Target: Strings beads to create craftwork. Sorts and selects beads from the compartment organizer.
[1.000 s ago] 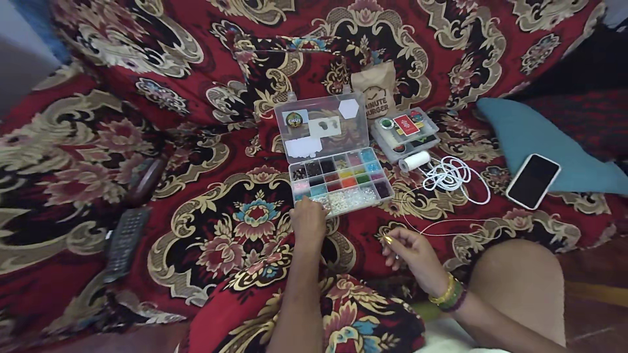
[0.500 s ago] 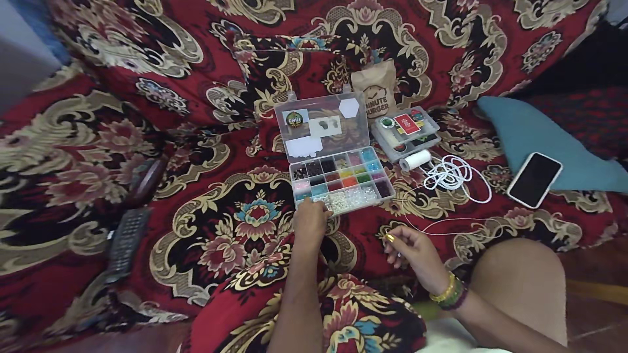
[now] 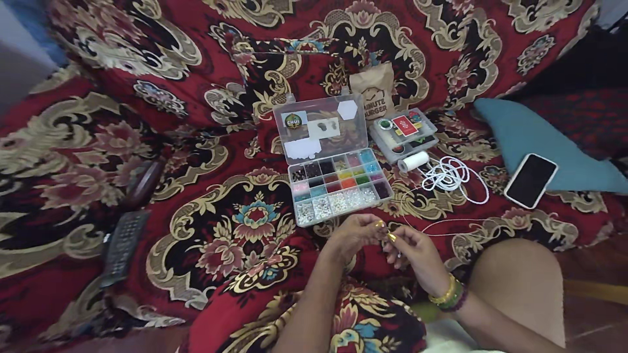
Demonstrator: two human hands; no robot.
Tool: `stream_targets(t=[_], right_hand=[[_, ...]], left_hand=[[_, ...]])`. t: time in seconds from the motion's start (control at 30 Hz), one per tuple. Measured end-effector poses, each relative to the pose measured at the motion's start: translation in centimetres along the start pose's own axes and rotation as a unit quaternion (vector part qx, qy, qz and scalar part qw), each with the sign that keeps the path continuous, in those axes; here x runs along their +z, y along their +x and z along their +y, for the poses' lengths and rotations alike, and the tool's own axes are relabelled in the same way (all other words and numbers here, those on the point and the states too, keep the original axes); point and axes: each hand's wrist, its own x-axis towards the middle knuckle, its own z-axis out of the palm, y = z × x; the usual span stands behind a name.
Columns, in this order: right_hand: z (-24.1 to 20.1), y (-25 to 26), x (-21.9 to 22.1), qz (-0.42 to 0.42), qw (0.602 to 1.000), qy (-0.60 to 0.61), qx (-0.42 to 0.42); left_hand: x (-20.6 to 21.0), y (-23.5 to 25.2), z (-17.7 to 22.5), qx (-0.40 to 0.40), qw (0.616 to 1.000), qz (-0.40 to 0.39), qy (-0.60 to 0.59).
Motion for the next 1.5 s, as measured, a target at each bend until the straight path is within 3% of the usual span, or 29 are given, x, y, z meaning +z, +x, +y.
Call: stream_targets(t=[0.4, 1.5], right_hand=[[0.44, -0.01, 0.14, -0.009, 1.0, -0.014, -0.015], [0.29, -0.15, 0.36, -0.01, 1.0, -0.024, 0.001]], left_hand=[[-0.4, 0.33, -0.33, -0.03, 0.998, -0.029, -0.039], [-0.8, 0.38, -0.51, -0.017, 0.998, -0.043, -0.042]])
